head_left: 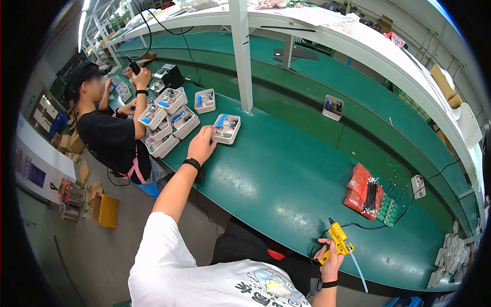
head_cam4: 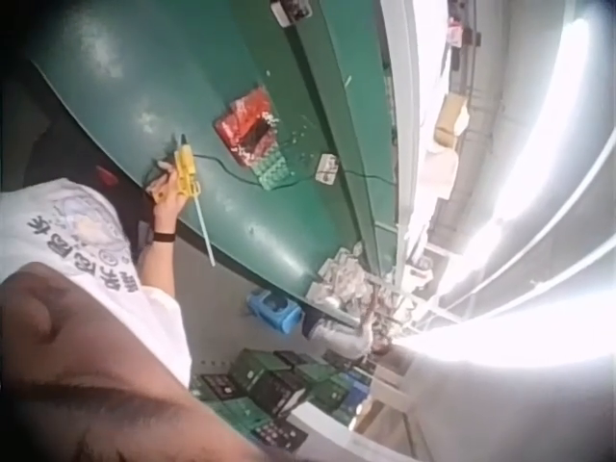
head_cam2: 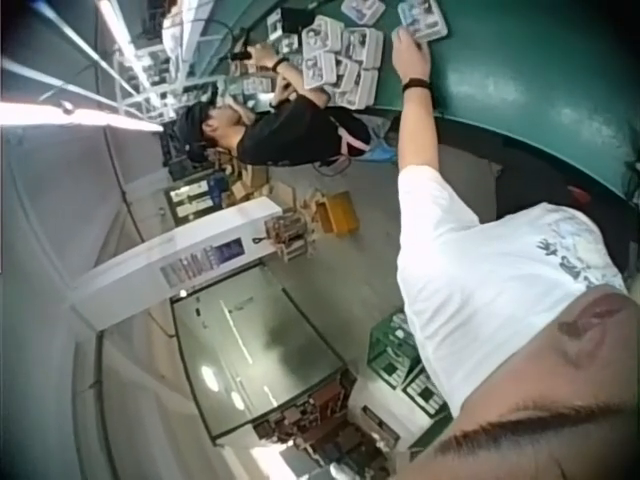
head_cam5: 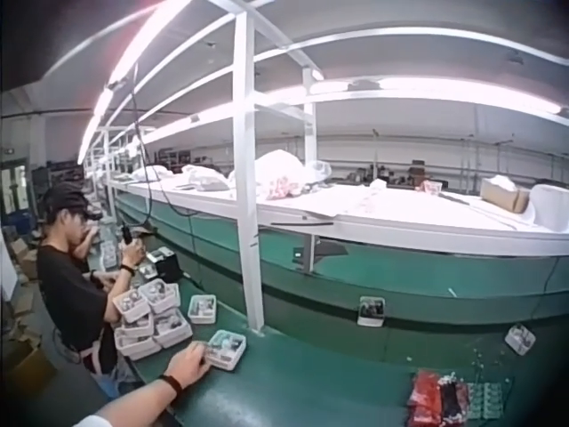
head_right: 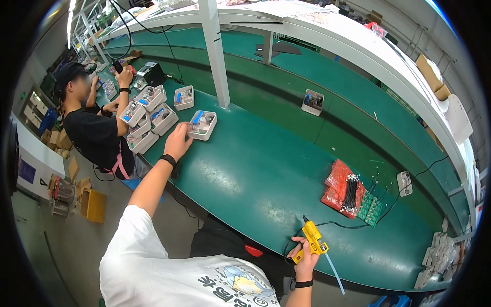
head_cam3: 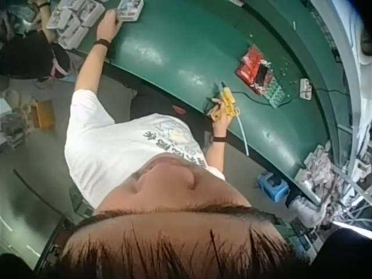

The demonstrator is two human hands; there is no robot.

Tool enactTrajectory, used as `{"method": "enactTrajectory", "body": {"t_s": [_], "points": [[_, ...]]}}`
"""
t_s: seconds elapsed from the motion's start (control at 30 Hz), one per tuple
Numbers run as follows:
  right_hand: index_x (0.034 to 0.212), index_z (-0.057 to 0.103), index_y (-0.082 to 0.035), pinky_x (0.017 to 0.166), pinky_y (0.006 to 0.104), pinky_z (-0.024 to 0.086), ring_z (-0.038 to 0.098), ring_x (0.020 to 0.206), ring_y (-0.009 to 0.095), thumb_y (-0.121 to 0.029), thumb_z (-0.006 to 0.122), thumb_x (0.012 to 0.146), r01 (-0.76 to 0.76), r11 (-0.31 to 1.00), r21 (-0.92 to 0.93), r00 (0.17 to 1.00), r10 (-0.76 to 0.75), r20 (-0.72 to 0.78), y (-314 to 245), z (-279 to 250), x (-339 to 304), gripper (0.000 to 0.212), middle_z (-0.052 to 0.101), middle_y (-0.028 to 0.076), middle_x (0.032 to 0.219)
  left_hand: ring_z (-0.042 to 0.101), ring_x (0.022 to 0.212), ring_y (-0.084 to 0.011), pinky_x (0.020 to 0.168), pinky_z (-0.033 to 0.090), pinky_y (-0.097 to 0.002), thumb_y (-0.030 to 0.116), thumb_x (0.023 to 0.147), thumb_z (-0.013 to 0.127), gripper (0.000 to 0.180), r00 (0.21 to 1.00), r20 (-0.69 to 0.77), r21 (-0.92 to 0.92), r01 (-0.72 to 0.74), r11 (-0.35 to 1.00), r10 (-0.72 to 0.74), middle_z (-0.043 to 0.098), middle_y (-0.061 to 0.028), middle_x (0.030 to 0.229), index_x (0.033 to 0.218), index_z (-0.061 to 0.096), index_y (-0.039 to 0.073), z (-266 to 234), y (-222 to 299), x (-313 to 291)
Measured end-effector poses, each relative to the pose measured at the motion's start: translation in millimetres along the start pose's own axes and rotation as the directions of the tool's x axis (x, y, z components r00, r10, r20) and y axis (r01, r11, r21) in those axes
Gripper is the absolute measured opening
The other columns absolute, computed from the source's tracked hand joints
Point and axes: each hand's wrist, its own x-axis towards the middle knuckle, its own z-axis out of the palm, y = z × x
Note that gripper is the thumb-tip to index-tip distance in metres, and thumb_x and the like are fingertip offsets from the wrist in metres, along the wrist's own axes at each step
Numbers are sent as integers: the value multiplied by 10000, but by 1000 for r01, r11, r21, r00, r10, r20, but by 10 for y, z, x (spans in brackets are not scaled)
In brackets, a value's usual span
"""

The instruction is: The person applies glue to the interior of a plastic case using a glue gun, presses a battery and circuit board into the glue, and sets the case aside, repeating the process for several units.

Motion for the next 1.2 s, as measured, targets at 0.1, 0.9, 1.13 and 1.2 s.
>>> {"method": "enactTrajectory", "body": {"t_s": [0.1,0.9,1.13,1.2], "points": [[1148,595,35,528,365,589,612,578,167,-204,562,1144,0,1000,5,1000,0,-4,15,-13,-18,241,753,270,1157,700,1181,-411,1009,585,-521,47,923,693,306,994,88,-38,-54,998,57,671,-144,1392,1217,616,72,-185,-10,-34],[1195,633,49,545,371,597,622,593,167,-239,596,1141,-8,1000,27,1000,9,-27,22,10,18,295,764,270,1161,742,1167,-344,1014,600,-476,79,882,723,260,952,293,-171,-36,985,85,808,-147,1085,1126,811,89,275,-91,1136],[1217,633,55,551,372,599,624,599,168,-233,592,1144,-23,999,32,999,24,-22,10,-4,-2,299,765,267,1167,784,1069,-332,949,624,-442,48,803,773,347,895,446,-106,47,993,5,824,-139,1100,1143,817,102,260,28,1243],[1220,634,56,554,370,600,625,602,167,-231,590,1146,-22,999,30,1000,22,-17,2,-1,-11,300,766,263,1167,795,1051,-333,932,631,-432,41,810,770,346,879,476,-44,53,998,-26,829,-139,1125,1147,818,103,293,52,1269]]}}
